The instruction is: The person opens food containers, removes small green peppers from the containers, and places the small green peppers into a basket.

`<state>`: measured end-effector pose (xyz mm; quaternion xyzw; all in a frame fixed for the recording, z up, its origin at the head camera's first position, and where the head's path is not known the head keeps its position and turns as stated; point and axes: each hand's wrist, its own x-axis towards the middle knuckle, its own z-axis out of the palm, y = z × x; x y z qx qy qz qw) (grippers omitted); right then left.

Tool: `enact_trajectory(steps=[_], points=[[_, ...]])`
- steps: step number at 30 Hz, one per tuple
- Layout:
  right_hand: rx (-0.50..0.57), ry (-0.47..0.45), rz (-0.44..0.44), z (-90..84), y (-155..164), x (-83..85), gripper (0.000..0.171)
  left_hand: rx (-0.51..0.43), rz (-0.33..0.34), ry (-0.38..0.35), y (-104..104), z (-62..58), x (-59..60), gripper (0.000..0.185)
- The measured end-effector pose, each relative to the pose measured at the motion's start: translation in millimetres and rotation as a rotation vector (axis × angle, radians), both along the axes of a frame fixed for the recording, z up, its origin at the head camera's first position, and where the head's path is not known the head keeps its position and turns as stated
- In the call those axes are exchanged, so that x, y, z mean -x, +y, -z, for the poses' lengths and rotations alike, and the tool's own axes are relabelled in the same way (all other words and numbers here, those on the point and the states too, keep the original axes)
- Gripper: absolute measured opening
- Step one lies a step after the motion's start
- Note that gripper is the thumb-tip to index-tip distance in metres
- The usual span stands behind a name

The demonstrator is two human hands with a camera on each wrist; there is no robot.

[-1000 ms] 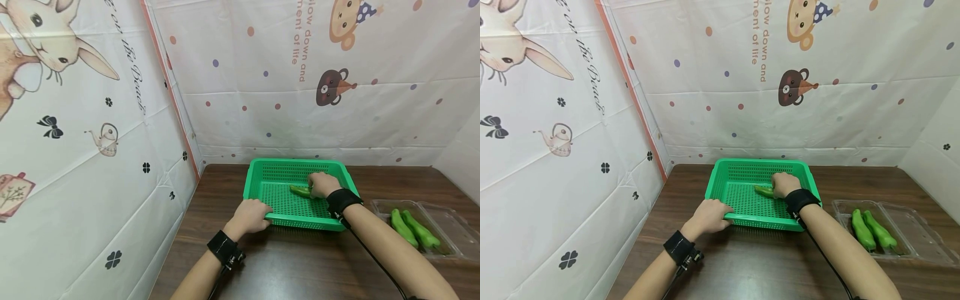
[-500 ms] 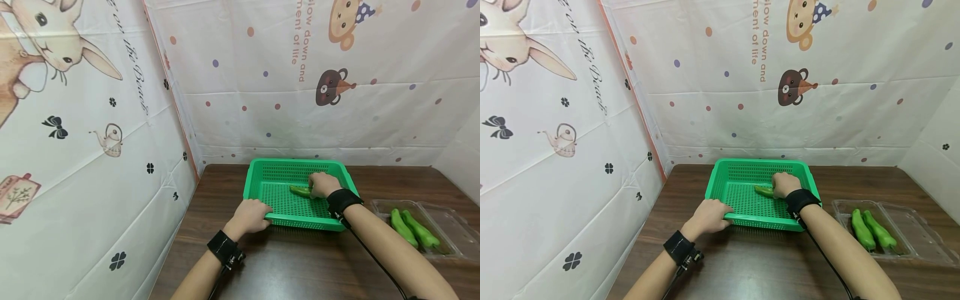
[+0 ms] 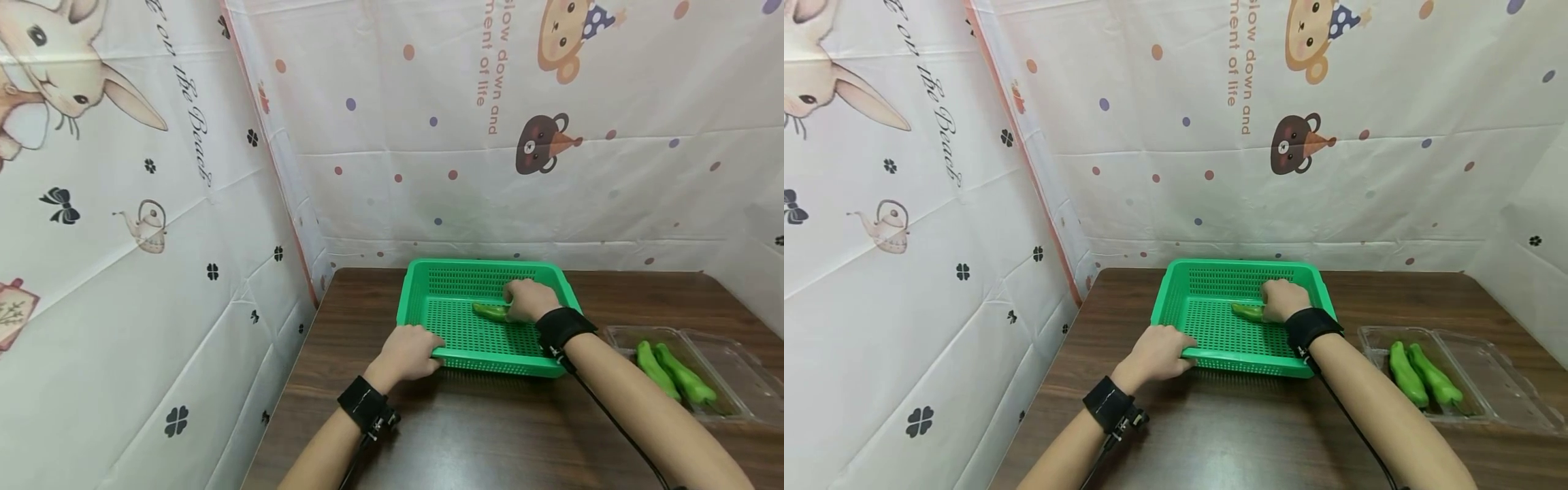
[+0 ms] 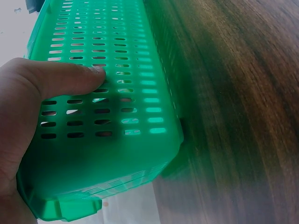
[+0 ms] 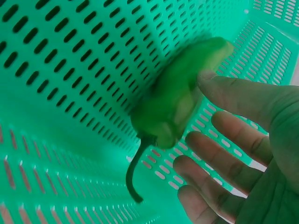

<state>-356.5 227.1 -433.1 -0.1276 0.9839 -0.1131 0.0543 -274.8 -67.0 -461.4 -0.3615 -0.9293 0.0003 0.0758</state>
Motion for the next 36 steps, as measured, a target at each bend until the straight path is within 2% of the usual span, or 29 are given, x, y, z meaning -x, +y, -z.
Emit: enact_trajectory(steps=[3,8,10,13,17,21,26,36], points=[[0.014,0.0,0.001,-4.0,5,-3.2,0.02,-0.002,0.0,-0.002,0,0.9,-0.5,0.022],[0.021,0.006,-0.003,-11.1,10,-7.0,0.024,0.001,-0.006,-0.001,0,2.5,-1.6,0.022],[0.027,0.015,-0.01,-13.5,13,-7.9,0.032,0.0,-0.007,-0.001,0,3.0,-2.2,0.02],[0.044,0.013,-0.016,-17.4,14,-9.6,0.031,-0.006,-0.007,-0.008,0,3.6,-3.3,0.019],[0.069,0.043,-0.024,-22.6,16,-13.3,0.024,-0.004,-0.008,-0.01,1,4.7,-4.3,0.021],[0.078,0.103,-0.027,-28.2,19,-17.2,0.025,-0.007,-0.01,0.002,1,3.8,-4.4,0.019],[0.09,0.133,-0.026,-36.8,22,-24.9,0.029,-0.011,-0.008,0.01,-1,2.4,-5.9,0.015],[0.112,0.16,-0.021,-60.2,35,-50.5,0.035,-0.003,-0.001,0.016,-4,7.6,-10.2,0.02]])
